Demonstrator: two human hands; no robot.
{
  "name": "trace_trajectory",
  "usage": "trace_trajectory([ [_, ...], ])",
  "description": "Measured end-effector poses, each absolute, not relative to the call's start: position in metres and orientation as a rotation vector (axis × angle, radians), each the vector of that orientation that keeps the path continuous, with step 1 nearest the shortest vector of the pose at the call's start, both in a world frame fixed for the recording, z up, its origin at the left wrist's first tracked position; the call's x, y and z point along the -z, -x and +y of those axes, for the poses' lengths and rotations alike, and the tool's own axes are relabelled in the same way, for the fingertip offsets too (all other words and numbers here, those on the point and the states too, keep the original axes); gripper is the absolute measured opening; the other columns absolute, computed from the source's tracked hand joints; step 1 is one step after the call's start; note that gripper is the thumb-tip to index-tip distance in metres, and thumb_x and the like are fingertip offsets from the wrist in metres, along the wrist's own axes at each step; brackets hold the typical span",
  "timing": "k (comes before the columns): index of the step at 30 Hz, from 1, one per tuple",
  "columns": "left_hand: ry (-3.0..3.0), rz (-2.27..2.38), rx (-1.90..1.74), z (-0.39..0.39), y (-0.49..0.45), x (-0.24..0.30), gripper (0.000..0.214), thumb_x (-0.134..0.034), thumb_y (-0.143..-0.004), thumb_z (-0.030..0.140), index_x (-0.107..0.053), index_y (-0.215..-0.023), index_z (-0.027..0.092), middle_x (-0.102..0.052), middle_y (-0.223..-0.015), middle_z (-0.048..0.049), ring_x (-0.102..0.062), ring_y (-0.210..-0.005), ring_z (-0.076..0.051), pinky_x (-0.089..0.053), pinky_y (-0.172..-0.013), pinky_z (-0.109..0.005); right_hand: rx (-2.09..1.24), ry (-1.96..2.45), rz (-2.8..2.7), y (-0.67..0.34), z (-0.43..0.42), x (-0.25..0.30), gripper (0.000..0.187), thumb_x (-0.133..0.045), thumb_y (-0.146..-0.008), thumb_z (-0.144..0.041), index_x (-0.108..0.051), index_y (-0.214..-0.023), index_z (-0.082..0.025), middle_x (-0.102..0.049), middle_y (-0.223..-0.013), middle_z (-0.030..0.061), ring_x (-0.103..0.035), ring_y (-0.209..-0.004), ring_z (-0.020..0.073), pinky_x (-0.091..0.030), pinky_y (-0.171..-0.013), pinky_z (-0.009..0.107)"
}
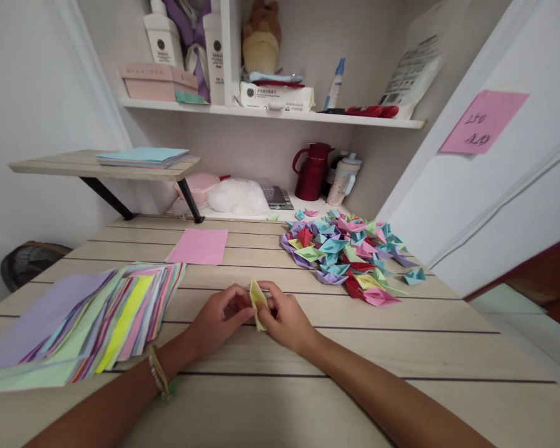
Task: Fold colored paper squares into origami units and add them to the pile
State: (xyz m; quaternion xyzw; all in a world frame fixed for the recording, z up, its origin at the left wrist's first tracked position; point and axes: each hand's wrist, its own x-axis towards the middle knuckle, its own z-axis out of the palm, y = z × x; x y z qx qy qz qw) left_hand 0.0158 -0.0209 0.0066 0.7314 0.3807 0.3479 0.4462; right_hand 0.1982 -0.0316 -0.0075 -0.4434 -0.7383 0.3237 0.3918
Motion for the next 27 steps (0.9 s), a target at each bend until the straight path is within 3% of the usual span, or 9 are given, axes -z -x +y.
trace_trajectory([
  [9,-1.763,1.049,-0.974,-0.023,-0.018,-0.003,0.024,-0.055,-0.087,0.035,-0.054,-0.104,0.019,-0.067,-0.081,-0.0025,-0.064,-0.073,-0.016,-0.049,-0.064,-0.024,-1.056,1.074,-1.657,-0.196,-0.03,0.011,0.031,-0.045,-0.086,-0.021,-0.049,-0.116,-0.023,-0.055,-0.057,-0.0057,-0.054,-0.046,0.0108,-0.04,-0.045,0.019],
  [13,-1.68,0.964,-1.097,-0.02,-0.015,-0.008,0.02,-0.057,-0.085,0.032,-0.063,-0.096,0.017,-0.068,-0.086,-0.0032,-0.063,-0.075,-0.014,-0.05,-0.069,-0.023,-1.154,0.905,-1.512,-0.199,-0.027,0.01,0.022,-0.054,-0.083,-0.024,-0.057,-0.104,-0.02,-0.064,-0.078,0.0017,-0.061,-0.063,0.0121,-0.047,-0.055,0.022],
  [17,-1.584,0.901,-1.151,-0.019,-0.013,-0.014,0.019,-0.062,-0.081,0.032,-0.068,-0.087,0.015,-0.069,-0.083,-0.0042,-0.063,-0.077,-0.014,-0.05,-0.071,-0.023,-1.331,0.68,-1.455,-0.202,-0.025,0.007,0.032,-0.069,-0.075,-0.029,-0.06,-0.104,-0.019,-0.066,-0.101,0.0075,-0.063,-0.086,0.0157,-0.049,-0.068,0.024],
  [21,-1.488,0.972,-1.099,-0.017,-0.013,-0.009,0.021,-0.07,-0.074,0.032,-0.065,-0.086,0.015,-0.067,-0.069,-0.0014,-0.06,-0.063,-0.012,-0.048,-0.06,-0.021,-1.391,0.785,-1.378,-0.2,-0.023,0.007,0.034,-0.07,-0.076,-0.034,-0.061,-0.104,-0.018,-0.066,-0.086,0.0046,-0.061,-0.072,0.0121,-0.048,-0.063,0.023],
  [25,-1.458,0.979,-1.044,-0.015,-0.015,-0.003,0.027,-0.073,-0.071,0.03,-0.06,-0.09,0.015,-0.063,-0.064,0.0013,-0.059,-0.058,-0.011,-0.047,-0.055,-0.02,-1.397,0.884,-1.325,-0.198,-0.02,0.009,0.052,-0.074,-0.071,-0.03,-0.053,-0.118,-0.021,-0.061,-0.072,-0.0029,-0.058,-0.061,0.0086,-0.048,-0.058,0.021],
  [27,-1.442,0.982,-1.059,-0.014,-0.015,-0.002,0.034,-0.073,-0.071,0.032,-0.057,-0.097,0.017,-0.063,-0.067,0.0019,-0.061,-0.06,-0.011,-0.048,-0.056,-0.021,-1.432,0.912,-1.338,-0.197,-0.019,0.01,0.046,-0.075,-0.07,-0.032,-0.055,-0.11,-0.019,-0.059,-0.065,-0.0045,-0.057,-0.056,0.0081,-0.049,-0.056,0.021],
])
